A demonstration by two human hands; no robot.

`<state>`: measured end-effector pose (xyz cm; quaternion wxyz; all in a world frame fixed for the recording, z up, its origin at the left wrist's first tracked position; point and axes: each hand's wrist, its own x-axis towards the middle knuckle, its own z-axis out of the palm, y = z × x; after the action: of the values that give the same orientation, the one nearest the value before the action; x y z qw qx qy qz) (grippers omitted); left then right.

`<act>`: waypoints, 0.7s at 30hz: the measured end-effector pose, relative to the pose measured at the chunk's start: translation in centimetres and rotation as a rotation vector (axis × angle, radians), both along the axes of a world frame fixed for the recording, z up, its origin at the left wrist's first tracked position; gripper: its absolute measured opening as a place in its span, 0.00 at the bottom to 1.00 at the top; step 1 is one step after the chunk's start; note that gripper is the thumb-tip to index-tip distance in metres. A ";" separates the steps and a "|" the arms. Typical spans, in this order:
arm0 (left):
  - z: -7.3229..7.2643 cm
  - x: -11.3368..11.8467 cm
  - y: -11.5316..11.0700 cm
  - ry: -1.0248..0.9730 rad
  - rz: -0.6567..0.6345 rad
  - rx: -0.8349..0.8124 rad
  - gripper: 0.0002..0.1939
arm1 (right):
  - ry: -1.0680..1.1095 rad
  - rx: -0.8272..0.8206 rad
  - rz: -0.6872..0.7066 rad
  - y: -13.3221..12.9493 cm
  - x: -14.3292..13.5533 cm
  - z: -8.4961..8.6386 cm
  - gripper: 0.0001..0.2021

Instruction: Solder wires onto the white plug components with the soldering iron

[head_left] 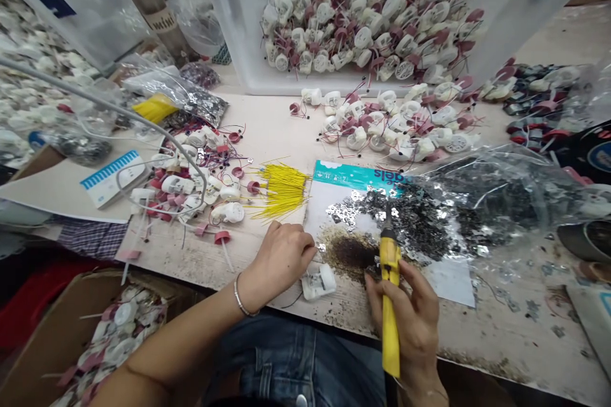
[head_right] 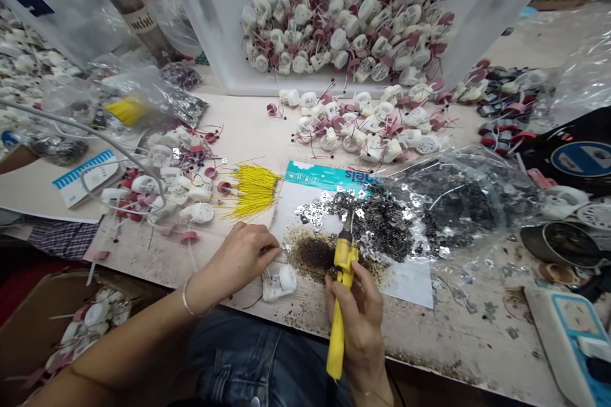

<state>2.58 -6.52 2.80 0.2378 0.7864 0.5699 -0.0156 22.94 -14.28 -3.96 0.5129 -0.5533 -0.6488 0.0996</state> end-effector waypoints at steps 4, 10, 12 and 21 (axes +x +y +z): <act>0.7 -0.9 0.5 -0.013 0.008 0.041 0.11 | -0.120 0.068 0.043 0.8 0.1 -0.7 0.18; 0.8 -2.9 2.6 0.190 0.201 0.194 0.11 | -0.124 0.054 0.112 2.4 -1.0 -1.0 0.15; 0.4 -3.0 3.2 0.170 0.198 0.188 0.10 | -0.126 0.072 0.102 2.6 -1.2 -0.4 0.13; -0.5 -2.9 3.5 0.154 0.159 0.256 0.08 | -0.027 0.086 -0.100 -1.7 -0.5 1.7 0.13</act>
<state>-0.35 -2.98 2.30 0.0917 0.7593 0.6441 0.0158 22.43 -15.99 -2.26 0.5315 -0.5638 -0.6311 0.0385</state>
